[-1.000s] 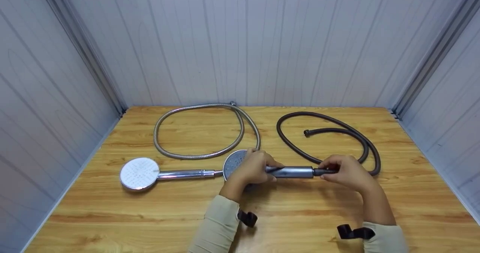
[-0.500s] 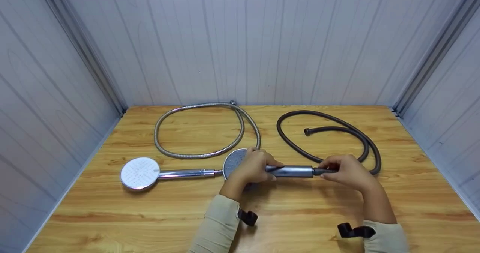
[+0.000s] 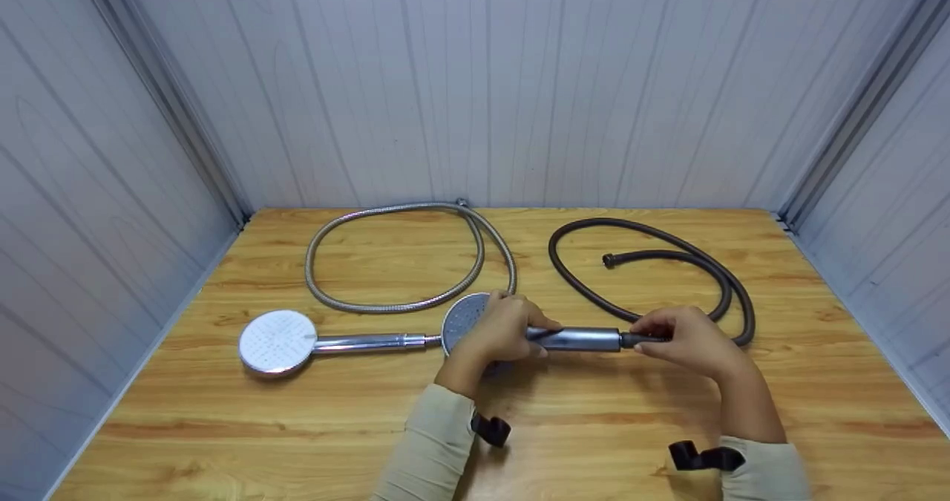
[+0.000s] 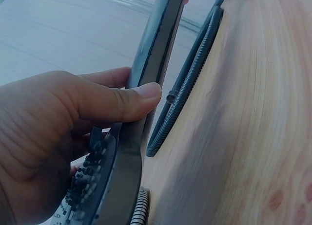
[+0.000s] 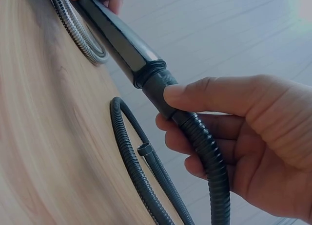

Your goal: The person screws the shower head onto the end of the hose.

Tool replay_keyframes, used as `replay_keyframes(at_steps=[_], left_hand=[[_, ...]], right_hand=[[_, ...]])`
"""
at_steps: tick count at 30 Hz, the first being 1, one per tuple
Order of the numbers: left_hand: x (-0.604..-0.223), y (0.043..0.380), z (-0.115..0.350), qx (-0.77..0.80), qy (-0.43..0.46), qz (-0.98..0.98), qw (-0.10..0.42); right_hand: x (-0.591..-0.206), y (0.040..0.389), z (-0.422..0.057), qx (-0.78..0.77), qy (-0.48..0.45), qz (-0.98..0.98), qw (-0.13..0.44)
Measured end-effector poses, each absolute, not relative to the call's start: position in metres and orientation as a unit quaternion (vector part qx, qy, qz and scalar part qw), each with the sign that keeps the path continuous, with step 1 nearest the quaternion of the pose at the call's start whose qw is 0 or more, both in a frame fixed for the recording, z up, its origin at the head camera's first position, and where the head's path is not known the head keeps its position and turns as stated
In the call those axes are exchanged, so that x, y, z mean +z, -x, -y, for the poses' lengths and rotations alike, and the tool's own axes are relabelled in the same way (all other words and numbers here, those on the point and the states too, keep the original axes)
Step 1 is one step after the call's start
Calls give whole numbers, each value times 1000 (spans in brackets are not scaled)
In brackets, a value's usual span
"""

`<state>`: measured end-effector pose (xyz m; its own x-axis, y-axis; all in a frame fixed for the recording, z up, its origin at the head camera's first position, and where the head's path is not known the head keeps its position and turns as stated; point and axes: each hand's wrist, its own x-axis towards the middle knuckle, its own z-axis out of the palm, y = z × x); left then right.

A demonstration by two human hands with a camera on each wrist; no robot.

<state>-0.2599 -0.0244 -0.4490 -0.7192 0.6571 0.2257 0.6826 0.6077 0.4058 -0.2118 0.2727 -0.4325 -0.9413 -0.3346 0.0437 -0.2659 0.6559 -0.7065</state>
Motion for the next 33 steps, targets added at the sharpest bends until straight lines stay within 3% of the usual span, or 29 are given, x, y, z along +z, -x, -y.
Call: replay_keyframes(at_steps=[33], left_hand=[[-448,260,25,-229,384,893,37]], right_hand=[[-432,214,-276,-389,185,-897,101]])
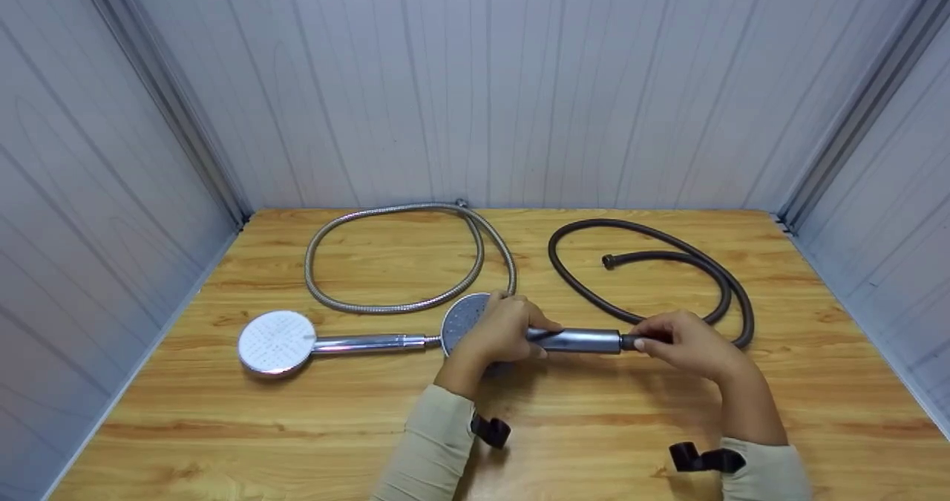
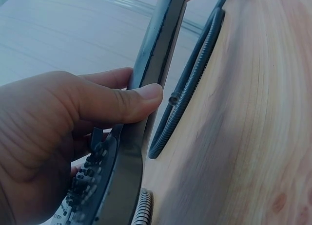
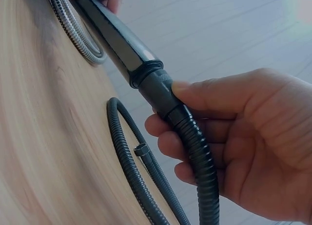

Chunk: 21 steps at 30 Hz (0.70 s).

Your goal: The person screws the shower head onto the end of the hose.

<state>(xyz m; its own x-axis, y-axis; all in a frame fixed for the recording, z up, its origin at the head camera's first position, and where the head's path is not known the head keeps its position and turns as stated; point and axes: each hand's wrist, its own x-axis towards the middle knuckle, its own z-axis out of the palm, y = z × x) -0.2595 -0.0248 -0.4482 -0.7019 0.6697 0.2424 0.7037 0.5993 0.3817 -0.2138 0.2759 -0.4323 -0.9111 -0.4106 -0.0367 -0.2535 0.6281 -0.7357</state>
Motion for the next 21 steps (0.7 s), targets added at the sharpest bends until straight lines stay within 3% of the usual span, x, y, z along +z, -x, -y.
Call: replay_keyframes(at_steps=[12,21], left_hand=[[-447,260,25,-230,382,894,38],[-447,260,25,-235,385,892,34]], right_hand=[[-429,212,-275,-388,171,-899,105],[-429,210,-275,-389,165,-903,77]])
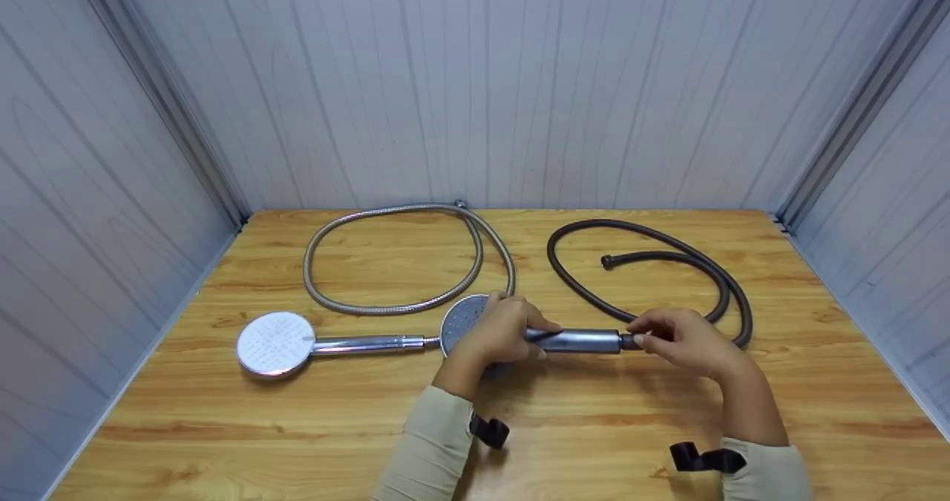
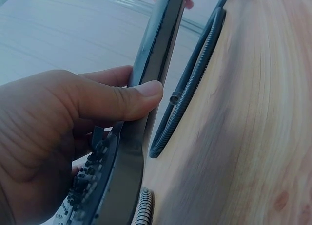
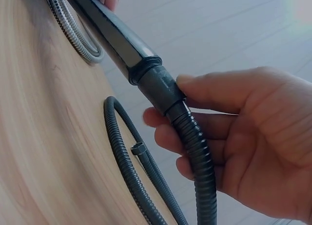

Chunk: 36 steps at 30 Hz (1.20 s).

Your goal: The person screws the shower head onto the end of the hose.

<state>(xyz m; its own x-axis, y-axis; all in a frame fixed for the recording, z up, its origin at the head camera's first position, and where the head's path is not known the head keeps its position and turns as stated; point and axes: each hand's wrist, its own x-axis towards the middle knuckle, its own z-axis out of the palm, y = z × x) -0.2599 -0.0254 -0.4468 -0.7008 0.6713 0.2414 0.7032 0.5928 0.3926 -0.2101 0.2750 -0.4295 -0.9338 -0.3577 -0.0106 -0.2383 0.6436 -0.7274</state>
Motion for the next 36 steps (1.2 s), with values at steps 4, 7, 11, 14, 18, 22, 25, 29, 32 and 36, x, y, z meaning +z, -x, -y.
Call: replay_keyframes(at_steps=[4,7,11,14,18,22,25,29,32,36], left_hand=[[-447,260,26,-240,386,890,34],[-447,261,27,-240,386,890,35],[-446,260,27,-236,386,891,37],[-446,260,27,-236,386,891,38],[-445,260,27,-239,384,891,33],[-446,260,27,-241,383,891,30],[-446,260,27,-244,382,891,31],[-447,261,27,-249,382,890,29],[-447,261,27,-250,381,890,28],[-447,261,27,-249,381,890,29]], right_hand=[[-431,210,-276,-393,174,-901,60],[-432,210,-276,-400,186,-896,54],[-433,211,-276,-399,200,-894,45],[-433,211,-276,-398,202,-894,41],[-432,209,-276,-398,196,-895,40],[-431,208,-276,-393,192,-898,36],[-431,208,-276,-387,192,-901,33],[-432,209,-276,-381,190,-904,33],[-431,208,-276,-381,187,-905,33],[-430,208,-276,-387,186,-902,35]])
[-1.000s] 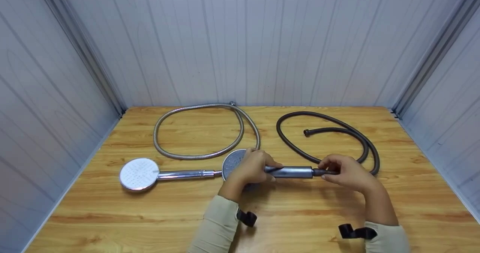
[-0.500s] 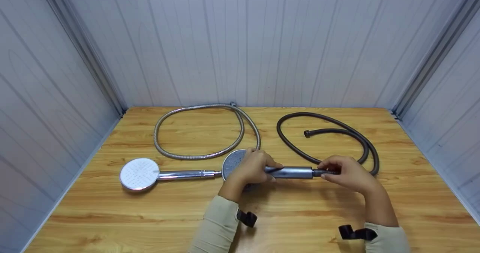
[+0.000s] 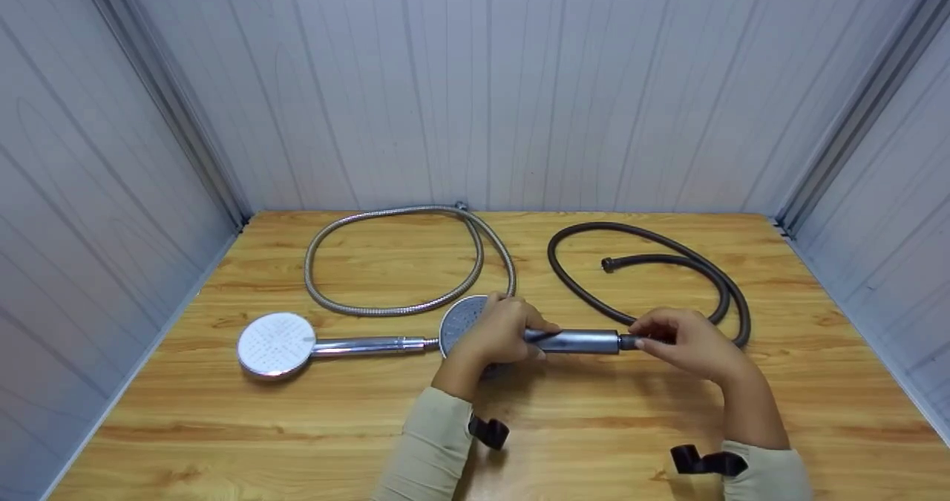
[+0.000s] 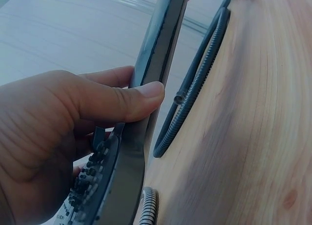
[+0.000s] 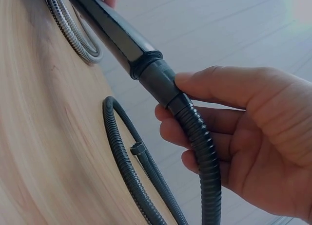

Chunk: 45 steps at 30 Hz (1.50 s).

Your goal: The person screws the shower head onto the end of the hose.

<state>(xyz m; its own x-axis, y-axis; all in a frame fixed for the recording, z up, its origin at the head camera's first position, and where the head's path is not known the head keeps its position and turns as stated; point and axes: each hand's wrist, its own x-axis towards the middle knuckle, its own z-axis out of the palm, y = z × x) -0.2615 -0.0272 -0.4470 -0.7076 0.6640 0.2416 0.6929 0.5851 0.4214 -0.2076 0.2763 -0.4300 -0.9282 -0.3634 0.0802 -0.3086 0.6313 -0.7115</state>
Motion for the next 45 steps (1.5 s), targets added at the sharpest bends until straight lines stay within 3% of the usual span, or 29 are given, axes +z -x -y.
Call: replay_keyframes(at_steps=[45], left_hand=[[-444,259,27,-236,383,893,25]], right_hand=[[-430,209,-276,-389,191,-900,45]])
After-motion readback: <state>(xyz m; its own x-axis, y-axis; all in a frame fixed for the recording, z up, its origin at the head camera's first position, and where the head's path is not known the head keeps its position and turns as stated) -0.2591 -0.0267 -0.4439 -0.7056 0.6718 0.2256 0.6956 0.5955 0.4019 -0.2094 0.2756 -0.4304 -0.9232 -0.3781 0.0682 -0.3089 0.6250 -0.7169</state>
